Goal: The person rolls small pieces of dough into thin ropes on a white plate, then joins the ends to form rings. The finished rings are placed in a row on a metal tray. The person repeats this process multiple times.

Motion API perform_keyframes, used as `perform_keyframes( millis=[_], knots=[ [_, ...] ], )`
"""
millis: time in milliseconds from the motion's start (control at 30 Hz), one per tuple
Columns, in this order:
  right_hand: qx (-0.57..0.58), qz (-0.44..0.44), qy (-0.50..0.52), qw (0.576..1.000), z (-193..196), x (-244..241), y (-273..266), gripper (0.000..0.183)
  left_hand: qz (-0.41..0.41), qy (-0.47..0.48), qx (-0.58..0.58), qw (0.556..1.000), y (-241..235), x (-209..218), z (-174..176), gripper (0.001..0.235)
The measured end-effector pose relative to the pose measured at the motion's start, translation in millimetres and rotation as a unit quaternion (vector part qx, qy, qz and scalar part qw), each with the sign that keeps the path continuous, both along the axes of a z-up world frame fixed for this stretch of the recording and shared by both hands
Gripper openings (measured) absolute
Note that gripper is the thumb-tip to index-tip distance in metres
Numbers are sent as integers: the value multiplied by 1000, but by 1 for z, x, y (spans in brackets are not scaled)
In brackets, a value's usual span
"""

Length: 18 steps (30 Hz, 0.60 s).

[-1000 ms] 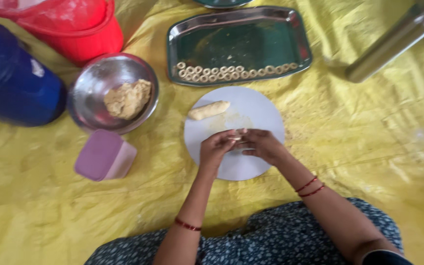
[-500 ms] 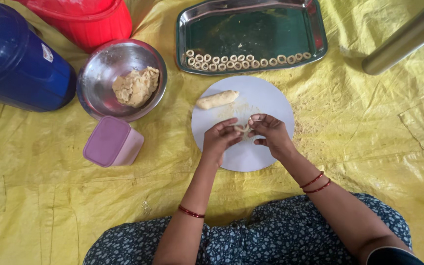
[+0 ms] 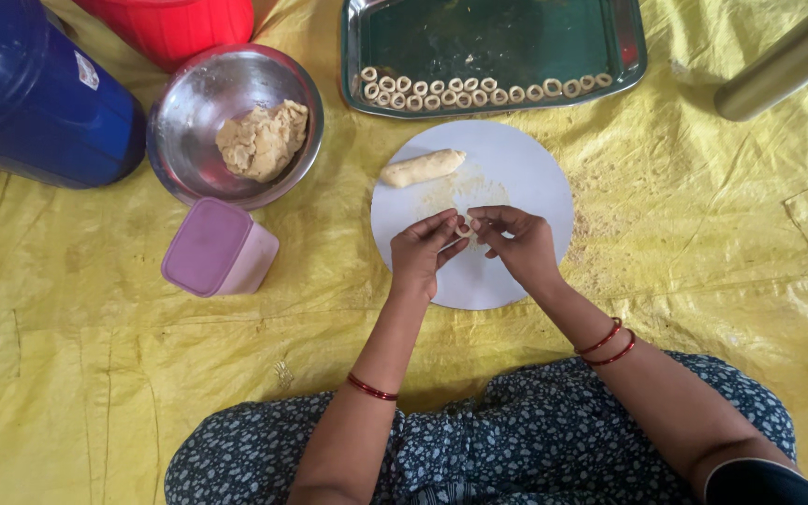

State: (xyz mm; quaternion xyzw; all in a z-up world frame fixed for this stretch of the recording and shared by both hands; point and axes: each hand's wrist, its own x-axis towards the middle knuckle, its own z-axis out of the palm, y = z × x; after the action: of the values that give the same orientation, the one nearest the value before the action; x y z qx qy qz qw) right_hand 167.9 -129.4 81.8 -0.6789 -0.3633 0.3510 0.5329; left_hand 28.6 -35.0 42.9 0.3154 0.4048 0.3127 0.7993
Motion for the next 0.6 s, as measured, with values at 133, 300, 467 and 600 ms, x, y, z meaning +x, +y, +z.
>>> perform_keyframes(
  millis=[133, 300, 467, 600],
  knots=[
    [29, 30, -210, 977, 16, -4, -4, 16, -19, 17, 78, 997, -1, -2, 9, 19],
    [36, 45, -319, 946, 25, -10, -7, 14, -38, 54, 135, 989, -2, -6, 21, 21],
    [47, 50, -342, 937, 27, -9, -8, 17, -68, 84, 147, 983, 0, -9, 32, 34],
    [47, 47, -338, 939, 30, -9, -8, 23, -114, 104, 131, 979, 4, -11, 36, 42]
  ],
)
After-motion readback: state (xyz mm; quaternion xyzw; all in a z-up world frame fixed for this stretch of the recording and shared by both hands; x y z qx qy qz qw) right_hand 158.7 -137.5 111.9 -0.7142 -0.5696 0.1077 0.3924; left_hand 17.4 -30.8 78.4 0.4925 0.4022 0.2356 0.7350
